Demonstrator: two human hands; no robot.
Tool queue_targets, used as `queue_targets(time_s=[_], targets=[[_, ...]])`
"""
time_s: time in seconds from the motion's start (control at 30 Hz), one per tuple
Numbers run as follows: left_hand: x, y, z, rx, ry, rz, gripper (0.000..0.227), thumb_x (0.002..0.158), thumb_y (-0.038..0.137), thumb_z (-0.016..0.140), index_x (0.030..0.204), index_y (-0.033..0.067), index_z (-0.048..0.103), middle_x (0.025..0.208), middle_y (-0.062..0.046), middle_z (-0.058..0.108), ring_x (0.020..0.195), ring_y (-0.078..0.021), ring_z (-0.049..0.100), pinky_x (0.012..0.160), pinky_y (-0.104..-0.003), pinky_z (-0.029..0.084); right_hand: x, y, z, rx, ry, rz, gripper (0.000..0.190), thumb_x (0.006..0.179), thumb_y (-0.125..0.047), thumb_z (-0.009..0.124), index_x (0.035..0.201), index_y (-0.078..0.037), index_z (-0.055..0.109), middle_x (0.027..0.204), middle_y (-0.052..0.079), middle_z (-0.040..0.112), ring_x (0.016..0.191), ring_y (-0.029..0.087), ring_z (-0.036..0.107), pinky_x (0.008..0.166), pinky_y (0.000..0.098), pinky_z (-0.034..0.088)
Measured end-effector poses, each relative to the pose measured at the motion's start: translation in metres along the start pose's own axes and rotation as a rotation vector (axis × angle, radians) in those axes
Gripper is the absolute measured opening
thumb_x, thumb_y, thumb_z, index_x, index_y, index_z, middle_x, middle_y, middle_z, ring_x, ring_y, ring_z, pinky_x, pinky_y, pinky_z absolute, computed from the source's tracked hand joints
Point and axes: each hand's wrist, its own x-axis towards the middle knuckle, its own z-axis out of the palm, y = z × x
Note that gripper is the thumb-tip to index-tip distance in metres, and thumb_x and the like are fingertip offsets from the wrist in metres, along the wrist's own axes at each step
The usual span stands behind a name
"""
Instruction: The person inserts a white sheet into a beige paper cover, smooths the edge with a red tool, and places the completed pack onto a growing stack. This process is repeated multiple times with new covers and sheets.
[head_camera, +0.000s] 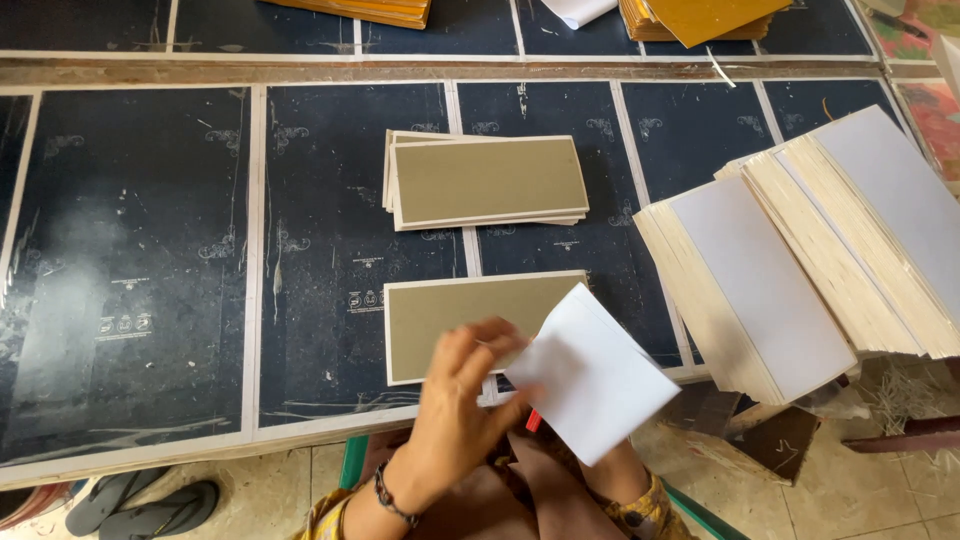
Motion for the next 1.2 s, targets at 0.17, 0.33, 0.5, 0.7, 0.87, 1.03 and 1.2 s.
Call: queue_targets(time_s=[0.17,0.33,0.5,0.7,0.87,1.03,1.2], targets=[[-0.008,-0.025,0.011,-0.058,-0.022,-0.268,0.013,0.088,0.014,0.081,0.098,0.0132,0.073,0.115,-0.003,0.063,0.103,-0.0246,0.061,0.094,-0.04,0.049,0.004,0.003,-0.002,-0.015,0.057,-0.01,0.008,0.085,0.001,0.076,0.086,0.0,0.068,0.056,0.001,0.047,0.039,0.008,0.039,0.038,0.0219,0.033],[-0.005,-0.018,0.005,-0.115,-0.013,-0.491,0.025,0.078,0.015,0.088,0.096,0.0045,0.074,0.106,-0.013,0.066,0.098,-0.0388,0.064,0.083,-0.041,0.056,0.001,0.002,-0.005,-0.041,0.076,0.037,0.008,0.084,0.004,0.074,0.085,0.0,0.067,0.058,0.001,0.047,0.04,0.007,0.04,0.038,0.0203,0.033],[-0.008,-0.033,-0.005,-0.208,-0.018,-0.49,0.012,0.076,0.012,0.086,0.078,0.0084,0.075,0.1,-0.009,0.071,0.092,-0.0321,0.066,0.078,-0.036,0.054,0.003,0.002,-0.011,-0.059,0.109,0.019,0.009,0.083,0.008,0.071,0.084,0.0,0.066,0.061,0.001,0.048,0.041,0.006,0.041,0.037,0.0182,0.034],[-0.022,-0.096,-0.077,-0.091,0.177,-0.585,0.01,0.082,0.01,0.083,0.08,0.0056,0.075,0.097,-0.01,0.074,0.088,-0.0245,0.068,0.073,-0.033,0.049,0.021,-0.014,-0.067,-0.049,0.156,-0.012,0.013,0.087,-0.001,0.076,0.094,-0.006,0.066,0.074,-0.001,0.05,0.045,0.003,0.042,0.038,0.0165,0.035],[-0.051,-0.123,-0.068,-0.167,0.19,-0.706,0.01,0.079,0.009,0.086,0.078,0.0043,0.077,0.095,-0.009,0.074,0.087,-0.0221,0.067,0.073,-0.03,0.047,0.023,-0.021,-0.084,-0.229,0.124,-0.037,0.015,0.086,0.004,0.078,0.095,-0.001,0.067,0.072,0.002,0.051,0.047,0.005,0.046,0.042,0.0185,0.038],[-0.062,-0.128,-0.058,-0.104,0.17,-0.711,0.01,0.079,0.011,0.086,0.079,0.0046,0.079,0.099,-0.011,0.071,0.092,-0.0282,0.065,0.073,-0.031,0.051,0.023,-0.01,-0.091,-0.283,0.131,-0.032,0.014,0.086,0.004,0.078,0.094,0.001,0.067,0.07,0.003,0.05,0.048,0.006,0.046,0.043,0.0186,0.037],[-0.059,-0.128,-0.056,-0.008,0.161,-0.719,0.011,0.08,0.016,0.086,0.079,0.0075,0.079,0.102,-0.006,0.068,0.095,-0.0264,0.061,0.074,-0.031,0.052,0.024,-0.007,-0.086,-0.279,0.141,-0.016,0.014,0.086,0.002,0.078,0.093,-0.001,0.066,0.071,0.002,0.051,0.05,0.006,0.048,0.043,0.0177,0.038]])
